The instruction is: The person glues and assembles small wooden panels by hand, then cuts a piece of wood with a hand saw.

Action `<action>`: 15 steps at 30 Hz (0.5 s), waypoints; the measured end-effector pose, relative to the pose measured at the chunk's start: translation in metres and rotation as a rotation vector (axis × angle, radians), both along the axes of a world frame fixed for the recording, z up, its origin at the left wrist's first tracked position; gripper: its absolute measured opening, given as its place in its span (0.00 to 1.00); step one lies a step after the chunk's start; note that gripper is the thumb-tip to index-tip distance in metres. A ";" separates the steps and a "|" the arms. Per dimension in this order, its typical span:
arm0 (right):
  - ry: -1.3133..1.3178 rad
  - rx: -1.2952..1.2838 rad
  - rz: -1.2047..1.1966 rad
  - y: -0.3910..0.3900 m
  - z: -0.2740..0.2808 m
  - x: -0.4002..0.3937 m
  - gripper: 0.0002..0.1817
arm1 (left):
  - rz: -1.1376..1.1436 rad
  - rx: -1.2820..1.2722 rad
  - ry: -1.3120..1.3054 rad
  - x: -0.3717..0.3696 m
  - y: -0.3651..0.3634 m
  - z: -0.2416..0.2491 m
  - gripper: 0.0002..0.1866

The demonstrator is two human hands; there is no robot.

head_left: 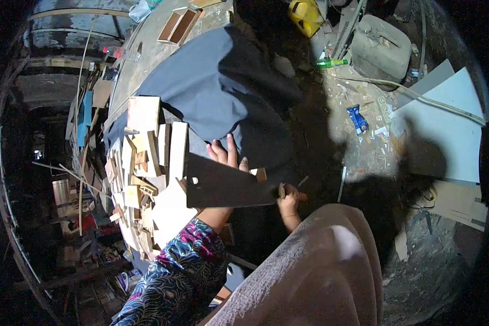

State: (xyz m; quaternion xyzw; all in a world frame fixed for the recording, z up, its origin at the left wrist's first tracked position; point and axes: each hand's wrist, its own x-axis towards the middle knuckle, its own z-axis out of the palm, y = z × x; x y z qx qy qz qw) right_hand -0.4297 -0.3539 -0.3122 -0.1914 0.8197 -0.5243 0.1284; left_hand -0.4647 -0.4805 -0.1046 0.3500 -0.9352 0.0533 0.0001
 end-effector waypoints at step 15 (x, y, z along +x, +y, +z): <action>0.177 -0.019 -0.076 -0.008 -0.002 -0.001 0.12 | 0.005 0.066 0.015 0.008 0.001 0.001 0.33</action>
